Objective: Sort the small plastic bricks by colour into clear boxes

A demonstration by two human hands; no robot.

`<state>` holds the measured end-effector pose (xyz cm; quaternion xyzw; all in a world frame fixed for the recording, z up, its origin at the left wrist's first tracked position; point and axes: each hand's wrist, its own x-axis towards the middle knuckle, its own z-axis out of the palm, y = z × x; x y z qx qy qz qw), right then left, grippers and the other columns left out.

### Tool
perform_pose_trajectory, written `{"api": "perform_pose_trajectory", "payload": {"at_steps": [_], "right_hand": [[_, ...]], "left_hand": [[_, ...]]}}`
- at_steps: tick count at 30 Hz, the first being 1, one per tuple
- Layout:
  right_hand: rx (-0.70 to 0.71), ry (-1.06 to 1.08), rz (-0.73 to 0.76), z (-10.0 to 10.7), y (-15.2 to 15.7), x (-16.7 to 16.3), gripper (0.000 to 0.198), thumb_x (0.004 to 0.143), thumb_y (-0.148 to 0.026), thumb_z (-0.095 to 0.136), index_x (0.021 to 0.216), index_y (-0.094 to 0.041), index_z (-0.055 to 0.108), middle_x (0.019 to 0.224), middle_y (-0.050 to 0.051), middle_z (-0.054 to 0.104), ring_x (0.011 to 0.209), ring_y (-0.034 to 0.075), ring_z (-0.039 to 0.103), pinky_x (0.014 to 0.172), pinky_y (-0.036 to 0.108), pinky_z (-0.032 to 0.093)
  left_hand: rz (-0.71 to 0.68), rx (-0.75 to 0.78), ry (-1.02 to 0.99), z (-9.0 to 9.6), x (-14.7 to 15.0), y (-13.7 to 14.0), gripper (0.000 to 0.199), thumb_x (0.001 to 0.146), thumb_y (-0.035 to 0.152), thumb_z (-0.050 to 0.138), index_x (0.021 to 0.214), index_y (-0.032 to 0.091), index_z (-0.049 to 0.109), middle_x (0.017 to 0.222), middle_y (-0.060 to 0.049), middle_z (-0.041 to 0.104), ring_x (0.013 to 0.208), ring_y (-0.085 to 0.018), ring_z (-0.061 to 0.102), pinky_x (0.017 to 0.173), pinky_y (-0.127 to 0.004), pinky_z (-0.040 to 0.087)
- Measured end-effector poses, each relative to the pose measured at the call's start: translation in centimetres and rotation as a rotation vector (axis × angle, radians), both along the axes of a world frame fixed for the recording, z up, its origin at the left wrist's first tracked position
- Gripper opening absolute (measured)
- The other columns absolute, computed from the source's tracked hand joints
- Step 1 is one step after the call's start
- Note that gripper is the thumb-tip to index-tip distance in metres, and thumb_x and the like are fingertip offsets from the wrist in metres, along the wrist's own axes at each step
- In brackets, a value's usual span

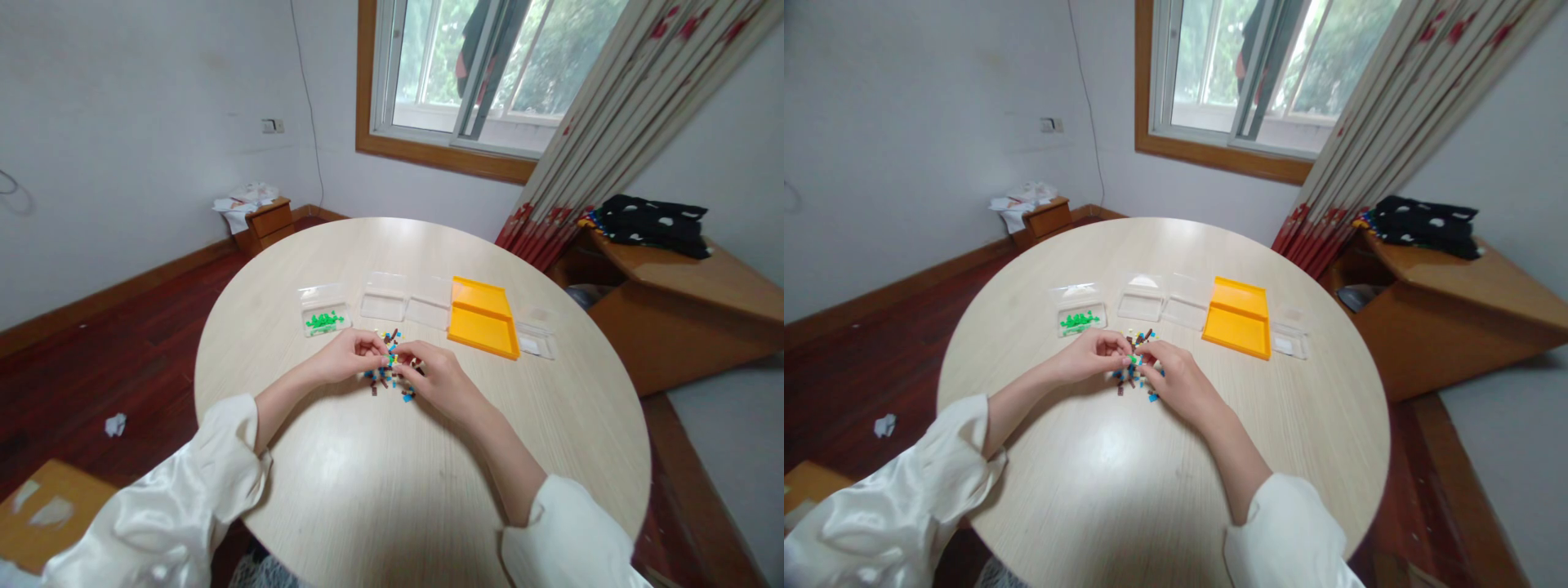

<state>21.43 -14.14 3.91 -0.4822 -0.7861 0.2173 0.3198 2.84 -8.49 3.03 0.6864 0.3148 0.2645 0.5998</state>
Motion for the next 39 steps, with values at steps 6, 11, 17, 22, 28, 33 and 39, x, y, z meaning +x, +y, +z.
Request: {"api": "perform_pose_trajectory", "payload": {"at_steps": [6, 11, 17, 22, 28, 33, 39], "right_hand": [[-0.184, -0.187, -0.171, 1.4, 0.0, 3.0, 0.013, 0.078, -0.019, 0.051, 0.071, -0.016, 0.062, 0.065, 0.002, 0.061, 0.061, 0.012, 0.052, 0.059, 0.023, 0.038], [-0.367, -0.294, -0.115, 1.2, -0.2, 4.3, 0.009, 0.073, -0.017, 0.054, 0.069, -0.015, 0.062, 0.065, 0.002, 0.061, 0.059, 0.012, 0.053, 0.055, 0.022, 0.036], [-0.391, -0.34, -0.083, 0.7, -0.1, 3.7, 0.004, 0.071, -0.017, 0.059, 0.068, -0.015, 0.062, 0.061, 0.001, 0.06, 0.058, 0.012, 0.052, 0.054, 0.022, 0.036], [-0.381, -0.346, -0.094, 0.8, -0.1, 3.4, 0.01, 0.074, -0.013, 0.054, 0.069, -0.015, 0.063, 0.062, 0.002, 0.061, 0.058, 0.012, 0.052, 0.055, 0.022, 0.036], [-0.36, -0.351, -0.087, 0.6, -0.2, 3.5, 0.013, 0.073, -0.014, 0.052, 0.067, -0.015, 0.064, 0.062, 0.003, 0.062, 0.058, 0.012, 0.053, 0.054, 0.022, 0.036], [-0.377, -0.368, -0.082, 1.3, -0.3, 3.3, 0.016, 0.073, -0.011, 0.05, 0.067, -0.015, 0.064, 0.063, 0.003, 0.063, 0.058, 0.012, 0.054, 0.055, 0.022, 0.037], [-0.362, -0.382, -0.071, 1.6, -0.4, 3.2, 0.016, 0.072, -0.009, 0.049, 0.064, -0.015, 0.063, 0.063, 0.004, 0.063, 0.058, 0.012, 0.053, 0.055, 0.022, 0.037]], "left_hand": [[0.381, 0.151, 0.012, 0.7, -1.2, 1.7, 0.011, 0.061, 0.024, 0.058, 0.065, 0.014, 0.056, 0.057, 0.003, 0.052, 0.052, -0.008, 0.046, 0.051, -0.021, 0.036], [0.659, 0.286, 0.149, 0.4, -3.1, 3.5, 0.011, 0.061, 0.026, 0.052, 0.063, 0.015, 0.053, 0.055, 0.003, 0.05, 0.052, -0.01, 0.044, 0.052, -0.022, 0.034], [0.77, 0.574, 0.567, -0.2, -4.6, 4.3, 0.01, 0.064, 0.023, 0.052, 0.068, 0.016, 0.057, 0.063, 0.0, 0.057, 0.061, -0.014, 0.051, 0.059, -0.025, 0.038], [0.734, 0.668, 0.738, -0.6, -5.1, 4.4, 0.012, 0.067, 0.018, 0.051, 0.074, 0.016, 0.06, 0.08, -0.007, 0.064, 0.074, -0.02, 0.057, 0.067, -0.028, 0.042], [0.714, 0.701, 0.827, -1.0, -5.3, 4.6, 0.019, 0.069, 0.016, 0.05, 0.082, 0.015, 0.064, 0.087, -0.01, 0.065, 0.082, -0.023, 0.059, 0.074, -0.031, 0.045], [0.712, 0.694, 0.829, -1.0, -5.2, 4.6, 0.023, 0.071, 0.013, 0.049, 0.084, 0.015, 0.068, 0.09, -0.011, 0.065, 0.085, -0.024, 0.06, 0.078, -0.032, 0.046], [0.703, 0.677, 0.82, -1.0, -5.3, 4.6, 0.027, 0.072, 0.012, 0.048, 0.09, 0.014, 0.068, 0.09, -0.012, 0.067, 0.086, -0.024, 0.061, 0.08, -0.033, 0.046]]}}
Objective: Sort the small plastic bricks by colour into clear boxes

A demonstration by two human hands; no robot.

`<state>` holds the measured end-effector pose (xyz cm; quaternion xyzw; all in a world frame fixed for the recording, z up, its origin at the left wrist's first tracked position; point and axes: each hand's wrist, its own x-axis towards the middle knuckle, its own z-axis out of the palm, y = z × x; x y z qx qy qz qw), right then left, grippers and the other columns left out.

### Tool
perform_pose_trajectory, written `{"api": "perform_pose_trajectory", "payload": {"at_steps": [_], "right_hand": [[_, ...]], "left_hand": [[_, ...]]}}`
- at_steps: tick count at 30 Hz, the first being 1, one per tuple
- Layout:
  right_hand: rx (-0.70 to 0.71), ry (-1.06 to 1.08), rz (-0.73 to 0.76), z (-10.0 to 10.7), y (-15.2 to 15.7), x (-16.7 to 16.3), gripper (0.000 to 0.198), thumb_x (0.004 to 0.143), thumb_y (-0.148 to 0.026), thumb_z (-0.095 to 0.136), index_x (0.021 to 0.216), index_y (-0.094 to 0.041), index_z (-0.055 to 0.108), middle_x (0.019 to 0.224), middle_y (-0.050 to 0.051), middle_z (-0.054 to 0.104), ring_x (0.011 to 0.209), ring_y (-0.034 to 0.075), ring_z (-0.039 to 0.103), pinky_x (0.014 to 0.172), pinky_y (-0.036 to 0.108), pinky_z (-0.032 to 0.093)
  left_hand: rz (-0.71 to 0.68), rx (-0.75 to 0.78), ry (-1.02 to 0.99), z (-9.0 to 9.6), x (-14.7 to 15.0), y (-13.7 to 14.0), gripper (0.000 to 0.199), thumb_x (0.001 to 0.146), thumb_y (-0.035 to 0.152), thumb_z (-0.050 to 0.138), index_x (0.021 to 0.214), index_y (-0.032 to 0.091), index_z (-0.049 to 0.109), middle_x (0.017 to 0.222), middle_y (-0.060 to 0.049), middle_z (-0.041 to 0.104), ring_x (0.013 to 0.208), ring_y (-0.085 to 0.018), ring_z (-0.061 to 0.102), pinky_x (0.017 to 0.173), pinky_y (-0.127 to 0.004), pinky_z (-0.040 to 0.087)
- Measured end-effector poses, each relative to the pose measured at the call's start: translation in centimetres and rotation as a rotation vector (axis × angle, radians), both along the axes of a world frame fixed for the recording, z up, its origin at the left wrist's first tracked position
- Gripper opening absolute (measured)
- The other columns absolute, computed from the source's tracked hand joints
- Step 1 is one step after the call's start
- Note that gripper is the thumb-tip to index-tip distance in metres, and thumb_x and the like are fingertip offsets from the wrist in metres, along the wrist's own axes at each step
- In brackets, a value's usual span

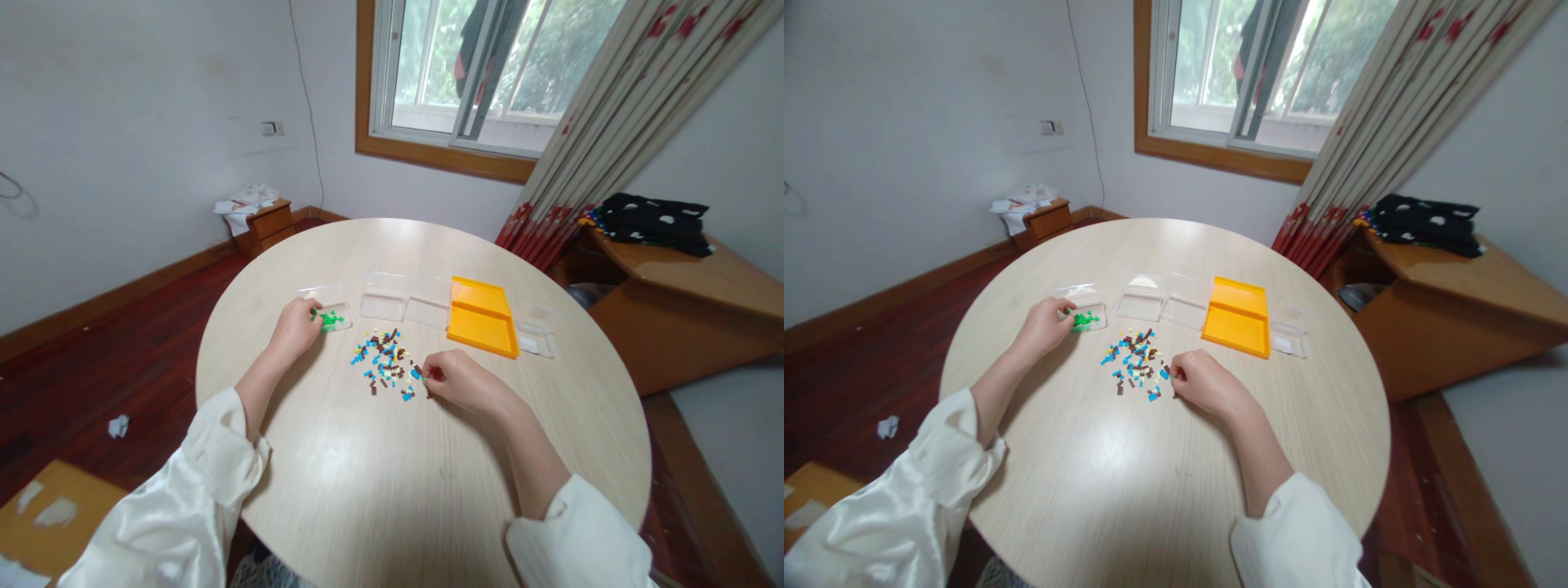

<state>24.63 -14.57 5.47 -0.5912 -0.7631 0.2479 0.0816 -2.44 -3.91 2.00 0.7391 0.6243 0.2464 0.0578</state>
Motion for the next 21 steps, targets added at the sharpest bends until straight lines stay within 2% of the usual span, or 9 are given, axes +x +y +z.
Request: {"api": "perform_pose_trajectory", "payload": {"at_steps": [7, 10, 12, 13, 16, 18, 21], "right_hand": [[0.114, 0.11, -0.02, -0.2, 0.1, -0.1, 0.016, 0.075, -0.011, 0.048, 0.071, -0.015, 0.063, 0.064, 0.003, 0.063, 0.06, 0.012, 0.055, 0.058, 0.022, 0.039], [0.232, 0.175, -0.03, -0.3, 0.3, -0.2, 0.013, 0.076, -0.013, 0.051, 0.076, -0.015, 0.064, 0.071, 0.004, 0.065, 0.067, 0.014, 0.057, 0.064, 0.023, 0.042], [0.333, 0.234, -0.028, -0.5, 0.3, -0.5, 0.012, 0.076, -0.014, 0.052, 0.078, -0.015, 0.064, 0.075, 0.005, 0.066, 0.07, 0.014, 0.058, 0.067, 0.025, 0.044], [0.39, 0.27, -0.021, -0.6, 0.4, -0.7, 0.011, 0.077, -0.014, 0.052, 0.078, -0.016, 0.063, 0.075, 0.004, 0.066, 0.07, 0.014, 0.059, 0.068, 0.026, 0.045], [0.543, 0.368, 0.025, -0.9, 0.2, -1.7, 0.01, 0.079, -0.015, 0.052, 0.078, -0.017, 0.062, 0.075, 0.004, 0.066, 0.07, 0.015, 0.059, 0.068, 0.027, 0.047], [0.606, 0.415, 0.064, -1.1, 0.1, -2.5, 0.01, 0.081, -0.016, 0.052, 0.08, -0.018, 0.062, 0.076, 0.004, 0.066, 0.07, 0.015, 0.06, 0.067, 0.026, 0.048], [0.641, 0.451, 0.123, -1.4, -0.1, -3.7, 0.011, 0.083, -0.016, 0.052, 0.084, -0.019, 0.062, 0.078, 0.004, 0.066, 0.072, 0.015, 0.06, 0.067, 0.026, 0.048]], "left_hand": [[-0.009, 0.022, -0.073, 0.2, 0.0, -0.1, 0.027, 0.074, 0.019, 0.049, 0.093, 0.012, 0.067, 0.09, -0.011, 0.068, 0.083, -0.023, 0.061, 0.078, -0.033, 0.045], [-0.063, 0.054, -0.215, 0.8, 0.6, -0.5, 0.022, 0.074, 0.022, 0.05, 0.086, 0.012, 0.067, 0.083, -0.009, 0.068, 0.071, -0.019, 0.059, 0.072, -0.03, 0.045], [-0.148, 0.012, -0.379, 1.2, 1.4, -1.2, 0.02, 0.075, 0.026, 0.052, 0.08, 0.012, 0.066, 0.075, -0.006, 0.066, 0.061, -0.015, 0.055, 0.064, -0.028, 0.044], [-0.214, -0.044, -0.478, 1.4, 1.9, -1.6, 0.021, 0.075, 0.028, 0.053, 0.078, 0.012, 0.065, 0.072, -0.005, 0.065, 0.059, -0.013, 0.054, 0.06, -0.026, 0.043], [-0.463, -0.365, -0.698, 1.7, 3.5, -3.1, 0.027, 0.074, 0.038, 0.057, 0.076, 0.011, 0.064, 0.064, -0.002, 0.061, 0.051, -0.01, 0.051, 0.051, -0.022, 0.04], [-0.592, -0.538, -0.754, 1.8, 4.4, -4.1, 0.032, 0.075, 0.042, 0.059, 0.077, 0.011, 0.064, 0.057, -0.001, 0.058, 0.05, -0.01, 0.051, 0.051, -0.022, 0.04], [-0.739, -0.71, -0.78, 1.7, 5.2, -5.2, 0.037, 0.078, 0.047, 0.057, 0.075, 0.01, 0.062, 0.053, -0.001, 0.057, 0.05, -0.01, 0.053, 0.052, -0.022, 0.041]]}}
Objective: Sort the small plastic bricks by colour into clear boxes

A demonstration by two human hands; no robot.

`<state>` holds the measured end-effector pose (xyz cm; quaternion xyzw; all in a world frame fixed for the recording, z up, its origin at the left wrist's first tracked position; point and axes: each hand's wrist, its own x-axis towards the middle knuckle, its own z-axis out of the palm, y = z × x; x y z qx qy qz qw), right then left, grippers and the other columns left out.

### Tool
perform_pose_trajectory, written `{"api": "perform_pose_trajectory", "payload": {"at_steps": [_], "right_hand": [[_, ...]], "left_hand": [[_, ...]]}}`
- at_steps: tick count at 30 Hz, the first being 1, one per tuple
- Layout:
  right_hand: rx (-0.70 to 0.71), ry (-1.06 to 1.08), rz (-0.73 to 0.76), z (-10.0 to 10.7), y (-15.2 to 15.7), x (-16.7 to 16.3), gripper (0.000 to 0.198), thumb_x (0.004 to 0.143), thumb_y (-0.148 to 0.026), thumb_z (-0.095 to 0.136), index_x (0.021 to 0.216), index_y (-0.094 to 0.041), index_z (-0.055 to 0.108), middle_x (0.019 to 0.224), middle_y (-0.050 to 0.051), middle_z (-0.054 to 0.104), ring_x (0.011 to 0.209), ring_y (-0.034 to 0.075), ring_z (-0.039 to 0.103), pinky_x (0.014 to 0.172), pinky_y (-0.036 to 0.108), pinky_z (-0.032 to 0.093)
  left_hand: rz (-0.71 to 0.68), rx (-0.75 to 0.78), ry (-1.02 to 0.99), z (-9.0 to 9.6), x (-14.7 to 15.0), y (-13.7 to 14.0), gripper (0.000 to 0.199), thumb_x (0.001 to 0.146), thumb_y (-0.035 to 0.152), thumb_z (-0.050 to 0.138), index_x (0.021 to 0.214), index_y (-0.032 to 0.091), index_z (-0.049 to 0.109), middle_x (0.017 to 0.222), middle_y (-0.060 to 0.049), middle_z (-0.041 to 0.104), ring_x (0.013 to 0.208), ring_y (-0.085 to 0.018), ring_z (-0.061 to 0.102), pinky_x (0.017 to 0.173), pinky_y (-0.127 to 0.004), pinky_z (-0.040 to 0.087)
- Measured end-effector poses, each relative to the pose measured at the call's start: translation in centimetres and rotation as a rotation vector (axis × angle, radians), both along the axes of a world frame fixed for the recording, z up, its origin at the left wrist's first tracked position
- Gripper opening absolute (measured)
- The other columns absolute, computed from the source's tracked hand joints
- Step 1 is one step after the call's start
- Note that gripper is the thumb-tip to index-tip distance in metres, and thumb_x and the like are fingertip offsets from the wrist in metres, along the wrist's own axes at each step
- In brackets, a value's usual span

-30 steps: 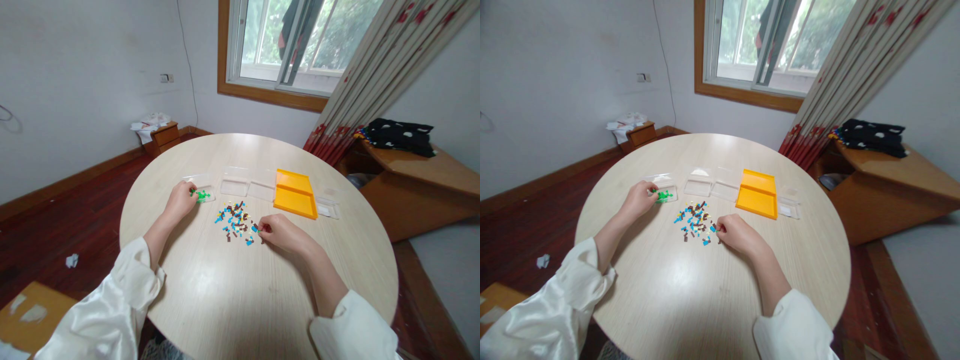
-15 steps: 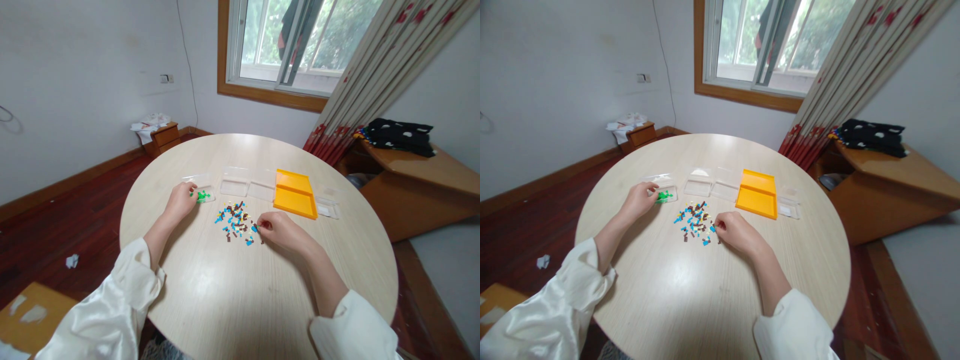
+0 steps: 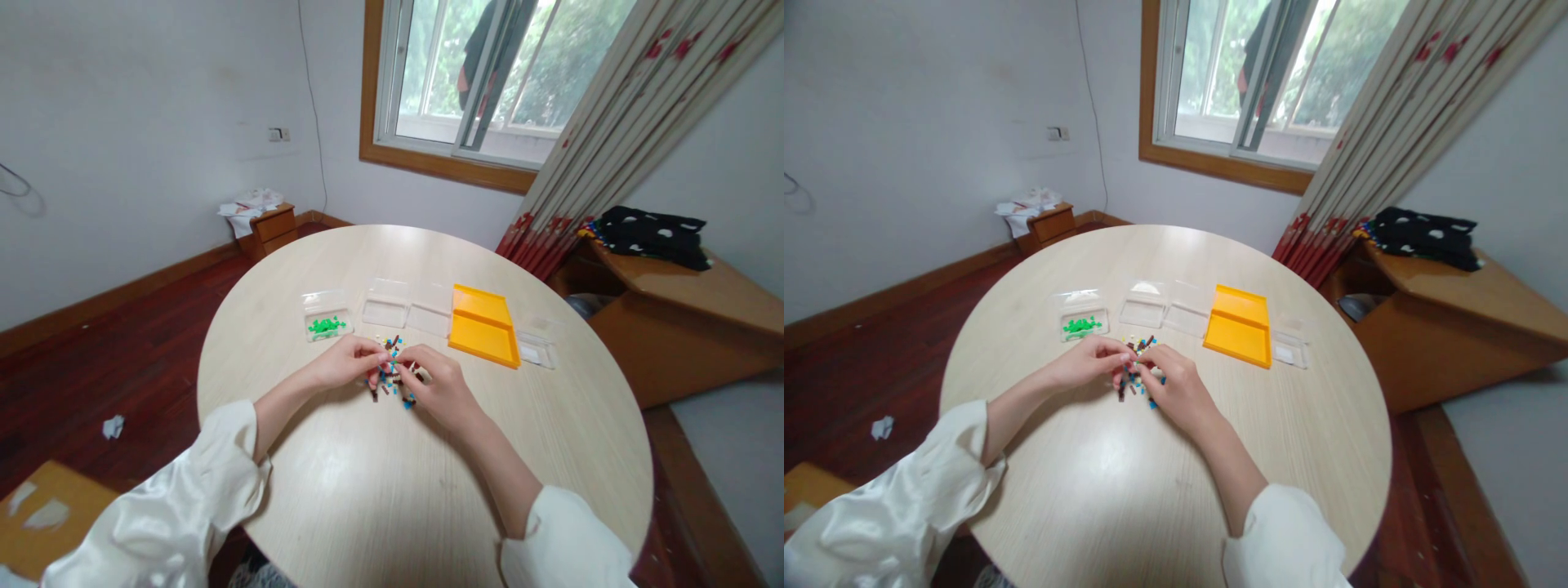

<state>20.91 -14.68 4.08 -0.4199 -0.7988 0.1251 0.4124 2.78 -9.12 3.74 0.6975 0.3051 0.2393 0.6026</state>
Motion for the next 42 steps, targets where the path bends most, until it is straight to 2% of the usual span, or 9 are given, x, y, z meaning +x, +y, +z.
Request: {"api": "perform_pose_trajectory", "payload": {"at_steps": [4, 14, 18, 22, 25, 27, 30, 33, 42], "right_hand": [[0.022, 0.011, 0.044, -0.2, -0.1, -0.7, 0.012, 0.085, -0.016, 0.051, 0.086, -0.019, 0.063, 0.077, 0.004, 0.065, 0.072, 0.014, 0.06, 0.067, 0.026, 0.049], [0.072, 0.039, 0.064, -0.9, 0.3, -0.5, 0.009, 0.085, -0.018, 0.053, 0.081, -0.02, 0.061, 0.081, 0.005, 0.064, 0.079, 0.015, 0.06, 0.07, 0.028, 0.049], [0.058, 0.039, 0.024, -1.3, 0.4, -0.3, 0.006, 0.084, -0.02, 0.056, 0.085, -0.021, 0.061, 0.081, 0.004, 0.064, 0.077, 0.016, 0.06, 0.069, 0.028, 0.049], [0.025, 0.045, -0.067, -2.0, 1.0, 0.4, 0.008, 0.085, -0.021, 0.053, 0.086, -0.02, 0.061, 0.08, 0.004, 0.064, 0.074, 0.016, 0.059, 0.069, 0.029, 0.049], [-0.001, 0.033, -0.141, -3.1, 2.2, 1.2, 0.012, 0.086, -0.019, 0.05, 0.088, -0.019, 0.062, 0.082, 0.006, 0.064, 0.077, 0.017, 0.059, 0.072, 0.031, 0.049], [-0.019, 0.013, -0.164, -4.0, 3.3, 1.6, 0.018, 0.085, -0.017, 0.047, 0.095, -0.019, 0.062, 0.086, 0.007, 0.063, 0.082, 0.019, 0.058, 0.076, 0.034, 0.048], [-0.056, -0.019, -0.149, -5.1, 5.0, 2.0, 0.031, 0.082, -0.012, 0.045, 0.108, -0.019, 0.059, 0.092, 0.008, 0.06, 0.088, 0.02, 0.057, 0.082, 0.037, 0.047], [-0.097, -0.035, -0.134, -5.8, 6.2, 2.0, 0.038, 0.08, -0.01, 0.043, 0.115, -0.019, 0.057, 0.095, 0.008, 0.057, 0.091, 0.02, 0.055, 0.084, 0.038, 0.046], [-0.141, -0.055, -0.11, -6.0, 7.1, 1.7, 0.021, 0.08, -0.015, 0.05, 0.093, -0.019, 0.066, 0.085, 0.005, 0.056, 0.084, 0.017, 0.054, 0.078, 0.035, 0.046]], "left_hand": [[-0.08, -0.062, -0.047, -0.1, 0.2, -0.4, 0.04, 0.077, 0.05, 0.059, 0.072, 0.01, 0.061, 0.052, 0.0, 0.057, 0.05, -0.009, 0.054, 0.054, -0.022, 0.043], [-0.019, -0.235, -0.109, -0.6, 0.3, -0.1, 0.036, 0.063, 0.04, 0.075, 0.078, 0.01, 0.06, 0.06, -0.001, 0.062, 0.046, -0.008, 0.054, 0.049, -0.022, 0.044], [0.034, -0.224, -0.136, -0.6, 0.1, 0.3, 0.036, 0.059, 0.037, 0.076, 0.076, 0.011, 0.059, 0.057, 0.0, 0.061, 0.046, -0.008, 0.052, 0.05, -0.023, 0.043], [0.301, -0.05, -0.071, -0.7, -1.2, 2.0, 0.023, 0.064, 0.028, 0.068, 0.077, 0.012, 0.059, 0.055, 0.002, 0.058, 0.047, -0.009, 0.051, 0.051, -0.024, 0.042], [0.634, 0.284, 0.122, -0.8, -2.9, 3.4, 0.009, 0.066, 0.018, 0.06, 0.073, 0.013, 0.06, 0.06, 0.0, 0.058, 0.054, -0.011, 0.053, 0.055, -0.024, 0.041], [0.744, 0.492, 0.303, -0.9, -3.9, 4.1, 0.011, 0.069, 0.016, 0.056, 0.077, 0.013, 0.062, 0.067, -0.002, 0.062, 0.061, -0.014, 0.056, 0.061, -0.026, 0.042], [0.746, 0.654, 0.493, -1.4, -4.7, 4.5, 0.017, 0.073, 0.016, 0.051, 0.083, 0.014, 0.065, 0.077, -0.006, 0.066, 0.069, -0.017, 0.058, 0.069, -0.029, 0.044], [0.667, 0.71, 0.601, -2.1, -4.7, 4.6, 0.021, 0.076, 0.016, 0.048, 0.087, 0.014, 0.066, 0.084, -0.008, 0.067, 0.077, -0.019, 0.06, 0.074, -0.03, 0.045], [0.65, 0.748, 0.721, -3.4, -4.5, 5.2, 0.027, 0.083, 0.02, 0.043, 0.099, 0.014, 0.064, 0.093, -0.011, 0.066, 0.088, -0.023, 0.059, 0.08, -0.033, 0.045]]}}
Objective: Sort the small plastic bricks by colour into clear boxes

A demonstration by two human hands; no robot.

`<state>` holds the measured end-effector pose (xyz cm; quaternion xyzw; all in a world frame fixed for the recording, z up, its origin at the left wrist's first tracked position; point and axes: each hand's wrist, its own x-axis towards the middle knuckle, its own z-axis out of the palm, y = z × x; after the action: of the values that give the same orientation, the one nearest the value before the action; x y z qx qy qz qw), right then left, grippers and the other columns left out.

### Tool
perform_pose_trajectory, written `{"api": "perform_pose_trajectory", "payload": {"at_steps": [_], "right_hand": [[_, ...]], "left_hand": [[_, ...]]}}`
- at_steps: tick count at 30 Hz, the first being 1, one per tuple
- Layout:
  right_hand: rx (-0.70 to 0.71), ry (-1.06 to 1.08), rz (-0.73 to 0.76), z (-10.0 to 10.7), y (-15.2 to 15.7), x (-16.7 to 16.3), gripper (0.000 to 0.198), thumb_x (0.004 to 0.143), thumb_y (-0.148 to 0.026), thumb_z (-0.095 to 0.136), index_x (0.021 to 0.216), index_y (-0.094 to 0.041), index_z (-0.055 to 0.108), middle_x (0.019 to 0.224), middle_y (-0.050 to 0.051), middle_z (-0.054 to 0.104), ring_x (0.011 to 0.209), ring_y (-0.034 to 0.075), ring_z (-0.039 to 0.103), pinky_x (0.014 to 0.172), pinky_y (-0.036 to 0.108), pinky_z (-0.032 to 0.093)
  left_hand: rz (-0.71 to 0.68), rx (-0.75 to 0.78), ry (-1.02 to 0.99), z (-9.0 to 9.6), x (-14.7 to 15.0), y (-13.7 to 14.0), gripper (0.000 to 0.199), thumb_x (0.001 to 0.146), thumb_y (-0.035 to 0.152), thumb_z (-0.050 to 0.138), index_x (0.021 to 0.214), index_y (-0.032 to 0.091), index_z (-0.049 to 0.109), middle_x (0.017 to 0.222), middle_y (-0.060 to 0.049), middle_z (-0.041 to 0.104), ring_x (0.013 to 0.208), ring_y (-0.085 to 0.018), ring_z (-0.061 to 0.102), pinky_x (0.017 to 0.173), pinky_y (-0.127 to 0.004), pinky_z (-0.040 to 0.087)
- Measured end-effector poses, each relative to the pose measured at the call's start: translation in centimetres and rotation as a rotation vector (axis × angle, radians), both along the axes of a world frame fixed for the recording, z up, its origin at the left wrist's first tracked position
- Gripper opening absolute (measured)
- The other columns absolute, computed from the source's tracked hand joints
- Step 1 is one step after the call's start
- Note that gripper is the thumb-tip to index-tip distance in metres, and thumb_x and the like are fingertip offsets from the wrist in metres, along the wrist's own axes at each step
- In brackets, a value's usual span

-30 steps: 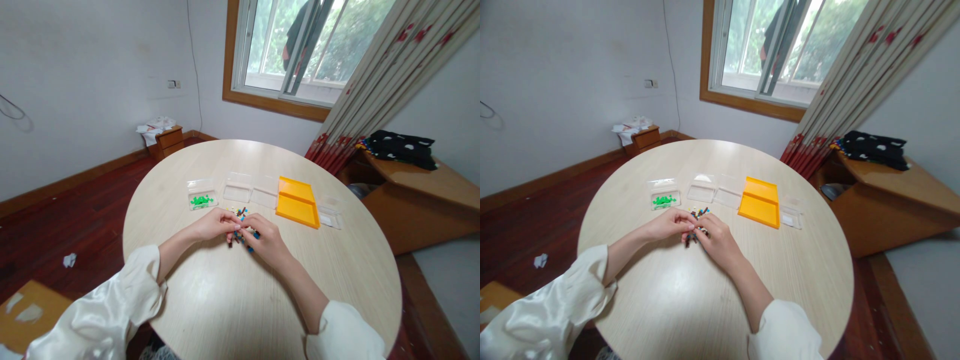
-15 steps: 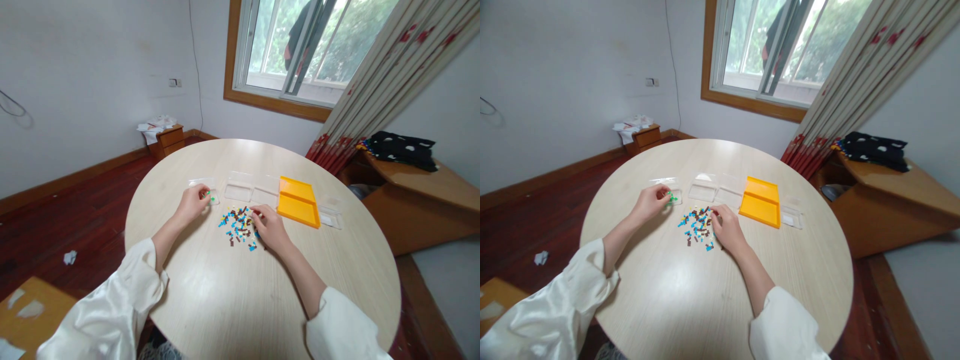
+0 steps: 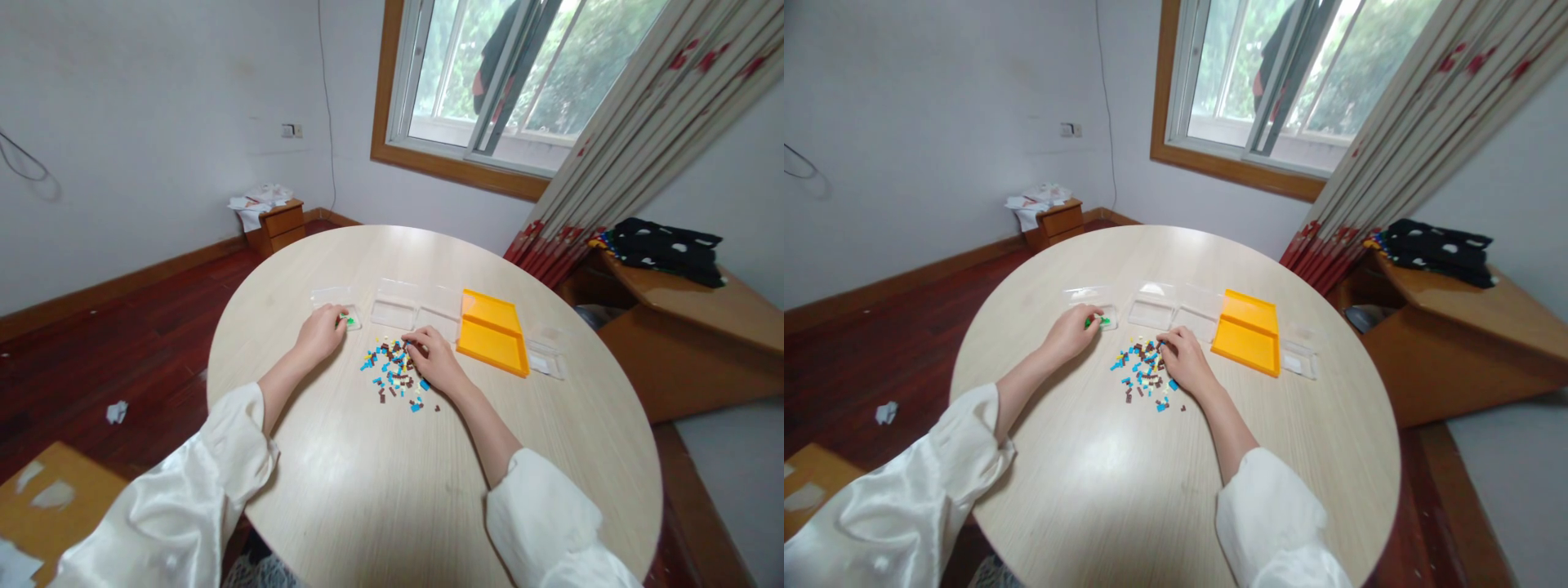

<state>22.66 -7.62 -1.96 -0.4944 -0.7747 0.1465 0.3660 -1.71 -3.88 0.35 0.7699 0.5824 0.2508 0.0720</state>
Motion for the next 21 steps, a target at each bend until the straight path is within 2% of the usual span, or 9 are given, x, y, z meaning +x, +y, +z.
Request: {"api": "perform_pose_trajectory", "payload": {"at_steps": [4, 8, 15, 18, 21], "right_hand": [[-0.016, 0.0, -0.016, 0.2, 0.0, 0.0, 0.011, 0.079, -0.018, 0.053, 0.079, -0.017, 0.064, 0.079, 0.004, 0.056, 0.077, 0.016, 0.053, 0.073, 0.032, 0.045], [-0.003, 0.022, -0.023, 0.4, 0.0, 0.1, 0.01, 0.078, -0.018, 0.053, 0.072, -0.017, 0.06, 0.075, 0.003, 0.055, 0.072, 0.015, 0.052, 0.069, 0.03, 0.044], [-0.039, 0.144, -0.1, 0.8, -0.3, 0.3, 0.015, 0.081, -0.027, 0.048, 0.076, -0.017, 0.058, 0.069, 0.002, 0.06, 0.06, 0.014, 0.052, 0.06, 0.027, 0.043], [-0.036, 0.185, -0.131, 1.0, -0.3, 0.3, 0.018, 0.08, -0.03, 0.048, 0.077, -0.016, 0.059, 0.066, 0.001, 0.061, 0.058, 0.014, 0.052, 0.058, 0.027, 0.043], [-0.008, 0.19, -0.174, 1.0, -0.2, 0.4, 0.019, 0.08, -0.031, 0.049, 0.078, -0.016, 0.06, 0.066, 0.002, 0.062, 0.056, 0.014, 0.052, 0.057, 0.027, 0.043]], "left_hand": [[0.039, 0.032, -0.012, -0.3, -0.2, 0.4, 0.025, 0.083, 0.02, 0.044, 0.097, 0.014, 0.063, 0.091, -0.011, 0.063, 0.088, -0.024, 0.057, 0.08, -0.035, 0.044], [0.036, 0.116, -0.07, -0.2, 0.3, 0.5, 0.022, 0.082, 0.02, 0.046, 0.094, 0.014, 0.064, 0.091, -0.01, 0.06, 0.091, -0.023, 0.054, 0.083, -0.035, 0.043], [-0.269, 0.206, -0.03, 0.0, 4.3, 0.2, 0.029, 0.084, 0.009, 0.044, 0.103, 0.015, 0.064, 0.109, -0.009, 0.062, 0.098, -0.022, 0.049, 0.087, -0.037, 0.041], [-0.33, 0.172, 0.023, -0.2, 5.3, 0.6, 0.027, 0.084, 0.011, 0.046, 0.101, 0.013, 0.065, 0.111, -0.011, 0.063, 0.096, -0.024, 0.049, 0.086, -0.039, 0.041], [-0.362, 0.133, 0.023, -0.6, 5.4, 0.9, 0.025, 0.084, 0.011, 0.046, 0.098, 0.013, 0.066, 0.103, -0.012, 0.066, 0.092, -0.023, 0.051, 0.085, -0.039, 0.042]]}}
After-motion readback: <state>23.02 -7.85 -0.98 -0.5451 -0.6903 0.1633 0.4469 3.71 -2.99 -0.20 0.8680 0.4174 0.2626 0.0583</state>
